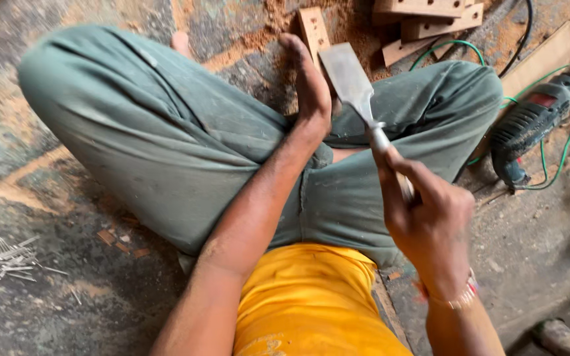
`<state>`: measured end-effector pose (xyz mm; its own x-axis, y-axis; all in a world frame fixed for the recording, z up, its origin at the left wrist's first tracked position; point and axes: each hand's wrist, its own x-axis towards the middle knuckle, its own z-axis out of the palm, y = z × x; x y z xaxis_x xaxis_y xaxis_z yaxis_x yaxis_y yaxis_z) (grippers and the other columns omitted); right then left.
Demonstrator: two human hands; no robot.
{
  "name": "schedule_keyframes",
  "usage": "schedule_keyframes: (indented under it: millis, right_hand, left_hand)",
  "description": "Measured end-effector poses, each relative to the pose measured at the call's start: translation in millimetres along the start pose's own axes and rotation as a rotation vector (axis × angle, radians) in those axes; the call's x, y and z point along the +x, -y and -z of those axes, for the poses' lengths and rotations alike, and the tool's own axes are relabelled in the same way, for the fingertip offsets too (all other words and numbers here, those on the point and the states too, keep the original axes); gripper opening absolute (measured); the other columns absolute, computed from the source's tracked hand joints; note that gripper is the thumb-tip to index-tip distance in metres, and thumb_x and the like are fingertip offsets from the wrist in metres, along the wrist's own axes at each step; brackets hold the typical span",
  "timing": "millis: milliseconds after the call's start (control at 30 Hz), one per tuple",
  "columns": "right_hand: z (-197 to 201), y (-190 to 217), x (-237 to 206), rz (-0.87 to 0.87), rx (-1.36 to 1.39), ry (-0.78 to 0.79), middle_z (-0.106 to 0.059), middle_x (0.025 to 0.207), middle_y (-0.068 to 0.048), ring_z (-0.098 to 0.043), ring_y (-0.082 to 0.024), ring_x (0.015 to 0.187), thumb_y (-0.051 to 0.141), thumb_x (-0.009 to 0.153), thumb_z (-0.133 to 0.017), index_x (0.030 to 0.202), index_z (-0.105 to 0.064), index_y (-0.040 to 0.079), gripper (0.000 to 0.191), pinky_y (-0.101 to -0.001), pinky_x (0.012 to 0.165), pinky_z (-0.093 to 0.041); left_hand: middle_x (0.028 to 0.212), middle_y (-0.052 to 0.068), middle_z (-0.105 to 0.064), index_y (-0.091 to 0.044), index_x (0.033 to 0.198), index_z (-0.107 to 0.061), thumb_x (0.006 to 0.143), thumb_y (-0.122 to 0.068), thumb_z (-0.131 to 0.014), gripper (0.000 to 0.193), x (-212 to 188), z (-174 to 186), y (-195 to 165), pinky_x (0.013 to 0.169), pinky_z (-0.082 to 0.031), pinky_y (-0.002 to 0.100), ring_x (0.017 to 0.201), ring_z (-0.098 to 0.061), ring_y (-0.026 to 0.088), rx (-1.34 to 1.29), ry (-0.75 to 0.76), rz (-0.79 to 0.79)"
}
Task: The person sits cross-legged on the floor and uses a chisel to carve and smooth the edges of small wooden pieces. They repeatedly hold the wood with one hand and strike or push the chisel with the other to remove wood shavings, occasionally picking up new pieces from a pile nearby.
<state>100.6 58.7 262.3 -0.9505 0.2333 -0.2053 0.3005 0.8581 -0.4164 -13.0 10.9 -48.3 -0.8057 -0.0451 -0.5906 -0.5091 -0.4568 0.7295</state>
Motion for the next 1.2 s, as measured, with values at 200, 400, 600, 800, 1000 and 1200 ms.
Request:
schedule_keyframes:
  millis: [200, 400, 600, 800, 1000, 1200]
  right_hand:
    - [0, -13, -2, 0.034, 0.015, 0.019, -0.062, 0.071, -0.014, -0.050, -0.012, 0.047, 0.009, 0.099, -0.078, 0.106, -0.074, 0.004, 0.010, -0.0291, 0.048, -0.035]
    - [5, 3, 8, 0.045, -0.031, 0.008, -0.057, 0.062, -0.013, -0.047, -0.013, 0.044, 0.011, 0.097, -0.079, 0.105, -0.076, 0.005, 0.011, -0.0310, 0.048, -0.035]
    - [5, -4, -2, 0.028, -0.044, 0.006, -0.059, 0.065, -0.015, -0.048, -0.015, 0.042, 0.011, 0.095, -0.078, 0.103, -0.076, 0.005, 0.011, -0.0327, 0.046, -0.036]
    - [-8, -1, 20, 0.105, -0.026, -0.025, -0.059, 0.068, -0.017, -0.053, -0.019, 0.048, 0.012, 0.101, -0.077, 0.108, -0.075, 0.004, 0.011, -0.0330, 0.050, -0.039]
    - [-19, 2, 42, 0.132, 0.009, -0.058, -0.058, 0.069, -0.020, -0.057, -0.024, 0.051, 0.013, 0.105, -0.077, 0.106, -0.076, 0.004, 0.010, -0.0342, 0.050, -0.041]
    - [-25, 1, 58, 0.140, -0.041, -0.056, -0.059, 0.064, -0.018, -0.058, -0.026, 0.051, 0.014, 0.104, -0.078, 0.104, -0.077, 0.005, 0.009, -0.0350, 0.050, -0.041]
  left_hand:
    - [0.172, 0.006, 0.015, -0.008, 0.162, 0.011, 0.099, -0.071, -0.016, 0.093, 1, -3, -5, 0.127, -0.002, 0.036, 0.158, 0.007, 0.021, -0.088, -0.002, -0.009]
    - [0.172, 0.008, 0.018, -0.010, 0.163, 0.013, 0.099, -0.074, -0.013, 0.094, 0, 0, 2, 0.128, 0.001, 0.035, 0.159, 0.011, 0.022, -0.013, 0.020, -0.079]
    - [0.173, 0.007, 0.018, -0.009, 0.163, 0.010, 0.102, -0.072, -0.017, 0.092, 6, 0, 10, 0.129, 0.005, 0.034, 0.160, 0.016, 0.020, 0.024, -0.021, -0.143]
    - [0.172, 0.013, 0.001, -0.011, 0.165, 0.006, 0.099, -0.074, -0.014, 0.094, -4, -6, -11, 0.125, -0.015, 0.041, 0.158, -0.008, 0.029, -0.145, 0.058, 0.086]
    - [0.175, 0.002, 0.005, -0.026, 0.167, 0.017, 0.091, -0.079, -0.015, 0.098, -13, -8, -25, 0.110, -0.027, 0.052, 0.154, -0.014, 0.029, -0.105, 0.030, 0.212]
    - [0.175, 0.004, 0.008, -0.016, 0.165, 0.007, 0.095, -0.081, -0.019, 0.099, -7, -10, -15, 0.127, -0.011, 0.040, 0.159, -0.002, 0.019, -0.029, -0.027, 0.014]
